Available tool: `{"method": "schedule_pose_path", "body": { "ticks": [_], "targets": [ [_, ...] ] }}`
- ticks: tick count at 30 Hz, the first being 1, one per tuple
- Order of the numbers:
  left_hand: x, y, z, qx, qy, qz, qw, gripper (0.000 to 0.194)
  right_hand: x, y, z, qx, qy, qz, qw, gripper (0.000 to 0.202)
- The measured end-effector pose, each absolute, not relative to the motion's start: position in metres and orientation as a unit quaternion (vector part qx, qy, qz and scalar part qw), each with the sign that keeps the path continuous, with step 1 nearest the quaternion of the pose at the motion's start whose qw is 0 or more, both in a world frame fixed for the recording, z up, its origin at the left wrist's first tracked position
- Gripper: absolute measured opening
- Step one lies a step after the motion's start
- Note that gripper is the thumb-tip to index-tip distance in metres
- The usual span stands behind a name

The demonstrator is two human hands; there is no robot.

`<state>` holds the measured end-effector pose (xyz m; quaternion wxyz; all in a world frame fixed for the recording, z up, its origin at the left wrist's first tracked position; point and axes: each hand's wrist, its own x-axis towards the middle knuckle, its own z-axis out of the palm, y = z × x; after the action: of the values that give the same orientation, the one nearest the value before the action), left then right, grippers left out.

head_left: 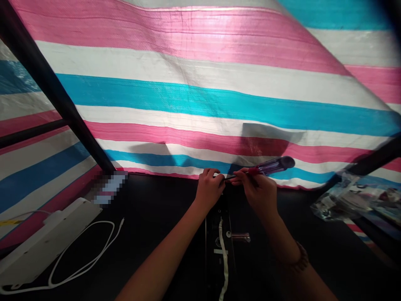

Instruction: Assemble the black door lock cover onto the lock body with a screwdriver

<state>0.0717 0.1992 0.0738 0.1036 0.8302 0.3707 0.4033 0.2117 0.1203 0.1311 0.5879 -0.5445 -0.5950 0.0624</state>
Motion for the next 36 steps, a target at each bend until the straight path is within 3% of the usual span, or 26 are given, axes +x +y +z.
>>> {"method": "schedule_pose_path", "body": {
  "ticks": [13,16,23,36],
  "targets": [
    [0.073,0.197,0.074,0.831,0.37,0.407,0.082,0.008,0.214,0.12,0.117,-0.527,-0.591,0.047,0.61,0.015],
    [0.072,0.199,0.073,0.821,0.37,0.422,0.104,0.009,0.216,0.119,0.117,-0.536,-0.581,0.039,0.611,0.016],
    [0.064,0.204,0.064,0.786,0.383,0.444,0.196,0.032,0.218,0.12,0.117,-0.552,-0.554,0.04,0.622,0.022],
    [0.064,0.207,0.056,0.745,0.389,0.46,0.285,0.029,0.214,0.124,0.114,-0.541,-0.566,0.055,0.619,0.02]
  ]
}}
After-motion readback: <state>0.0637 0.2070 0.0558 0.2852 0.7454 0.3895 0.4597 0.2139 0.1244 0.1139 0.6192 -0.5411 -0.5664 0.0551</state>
